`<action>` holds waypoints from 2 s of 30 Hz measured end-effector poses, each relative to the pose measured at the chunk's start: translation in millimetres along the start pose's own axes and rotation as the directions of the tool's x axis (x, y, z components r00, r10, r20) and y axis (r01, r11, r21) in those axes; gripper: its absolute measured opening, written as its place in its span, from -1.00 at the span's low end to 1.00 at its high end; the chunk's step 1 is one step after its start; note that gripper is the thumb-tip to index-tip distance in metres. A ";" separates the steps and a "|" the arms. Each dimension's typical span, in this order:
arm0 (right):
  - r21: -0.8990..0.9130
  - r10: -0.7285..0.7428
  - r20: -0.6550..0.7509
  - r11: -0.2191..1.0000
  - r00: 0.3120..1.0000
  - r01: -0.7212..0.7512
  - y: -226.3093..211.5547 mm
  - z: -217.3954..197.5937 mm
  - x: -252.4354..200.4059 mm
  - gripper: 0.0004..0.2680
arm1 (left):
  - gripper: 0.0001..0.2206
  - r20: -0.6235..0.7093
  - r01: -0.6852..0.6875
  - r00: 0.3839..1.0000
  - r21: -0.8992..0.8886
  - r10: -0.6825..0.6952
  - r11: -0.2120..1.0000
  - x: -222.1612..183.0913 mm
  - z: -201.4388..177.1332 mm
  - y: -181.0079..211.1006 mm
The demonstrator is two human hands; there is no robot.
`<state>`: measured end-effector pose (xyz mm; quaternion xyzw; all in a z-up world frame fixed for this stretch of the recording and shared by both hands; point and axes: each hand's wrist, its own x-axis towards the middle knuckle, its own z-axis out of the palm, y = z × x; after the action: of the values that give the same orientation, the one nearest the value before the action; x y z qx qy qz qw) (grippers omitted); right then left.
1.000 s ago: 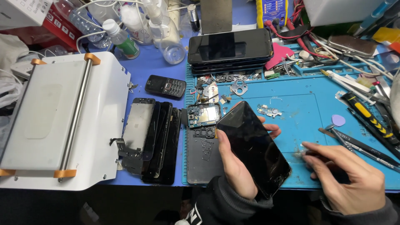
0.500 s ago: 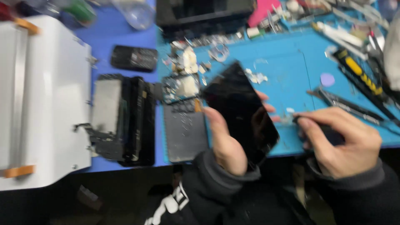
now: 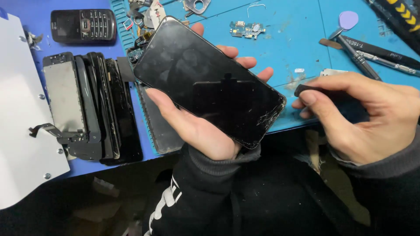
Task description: The recorder is disassembling a smartphone, specifically prying the screen away from the frame using tools.
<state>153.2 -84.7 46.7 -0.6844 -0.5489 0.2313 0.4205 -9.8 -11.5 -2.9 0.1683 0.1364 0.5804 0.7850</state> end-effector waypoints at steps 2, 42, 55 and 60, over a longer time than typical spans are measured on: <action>-0.020 0.008 0.019 1.000 1.000 -0.008 1.1 1.5 0.2 -0.95 | -0.18 -0.002 -0.005 1.000 0.011 0.005 1.000 -1.3 2.5 -0.4; -0.426 -0.275 0.097 0.857 0.956 0.290 -7.7 20.2 7.5 -0.90 | 0.08 -0.043 -0.119 0.991 0.176 0.129 0.977 -30.5 15.0 -20.3; -0.230 -0.124 0.054 0.964 0.991 0.134 -6.1 21.1 5.1 -0.93 | 0.02 -0.070 -0.048 0.996 0.158 0.060 0.986 -20.3 18.0 -7.4; -0.146 -0.049 0.070 0.988 0.996 0.059 -1.9 20.7 4.1 -0.96 | 0.01 -0.083 -0.046 0.995 0.143 0.059 0.989 -18.5 13.4 -8.9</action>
<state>137.1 -74.2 37.8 -0.6906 -0.5965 0.2010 0.3562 -1.9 -33.0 5.8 0.2014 0.2065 0.5965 0.7490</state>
